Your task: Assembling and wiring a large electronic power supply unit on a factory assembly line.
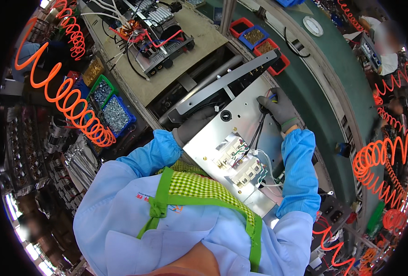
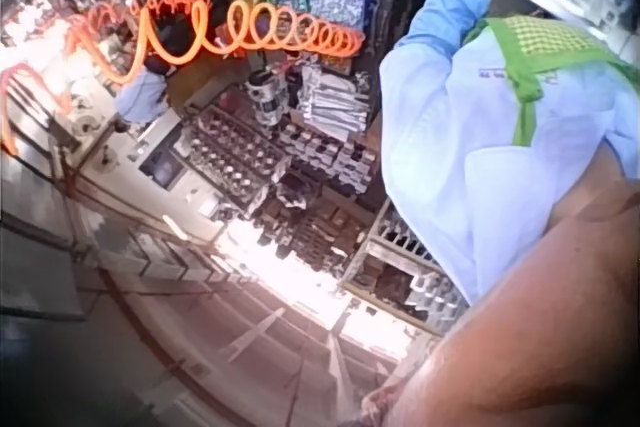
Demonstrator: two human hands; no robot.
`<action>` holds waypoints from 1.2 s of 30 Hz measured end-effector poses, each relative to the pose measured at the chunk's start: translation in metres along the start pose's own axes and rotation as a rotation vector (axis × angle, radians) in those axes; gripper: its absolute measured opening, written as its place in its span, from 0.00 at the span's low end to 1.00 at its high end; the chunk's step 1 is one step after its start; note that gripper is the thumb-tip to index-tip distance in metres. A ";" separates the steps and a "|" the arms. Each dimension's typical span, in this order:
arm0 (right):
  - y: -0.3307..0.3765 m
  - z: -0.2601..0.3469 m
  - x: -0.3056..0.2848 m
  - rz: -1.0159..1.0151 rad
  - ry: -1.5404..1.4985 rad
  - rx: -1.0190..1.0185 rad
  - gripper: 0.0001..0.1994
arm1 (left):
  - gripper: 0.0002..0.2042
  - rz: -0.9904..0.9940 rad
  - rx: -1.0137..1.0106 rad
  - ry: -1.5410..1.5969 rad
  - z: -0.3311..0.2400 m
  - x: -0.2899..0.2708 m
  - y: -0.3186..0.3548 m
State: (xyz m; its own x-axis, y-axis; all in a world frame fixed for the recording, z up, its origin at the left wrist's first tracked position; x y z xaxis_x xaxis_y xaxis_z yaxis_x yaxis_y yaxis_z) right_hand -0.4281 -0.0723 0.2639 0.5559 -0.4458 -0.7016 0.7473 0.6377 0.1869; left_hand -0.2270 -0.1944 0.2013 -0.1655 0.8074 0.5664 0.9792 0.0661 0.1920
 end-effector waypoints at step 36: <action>0.057 0.090 -0.031 -0.430 0.808 -0.374 0.31 | 0.21 -0.139 -0.267 0.081 -0.004 0.035 0.016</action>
State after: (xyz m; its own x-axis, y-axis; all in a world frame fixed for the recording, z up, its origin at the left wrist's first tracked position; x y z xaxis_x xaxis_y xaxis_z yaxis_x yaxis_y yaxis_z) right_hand -0.3699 -0.0793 0.3581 -0.2551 -0.2123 -0.9433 0.5866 0.7416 -0.3255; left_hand -0.2175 -0.1672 0.2272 -0.3149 0.7514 0.5798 0.8828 0.0075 0.4697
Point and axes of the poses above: each hand's wrist, its own y-axis away from the middle knuckle, its own x-axis out of the palm, z = x × y, the point moved 10 cm from there along -y, towards the middle knuckle, and after that the axes turned 7 degrees about y, right-handed, at the moved point
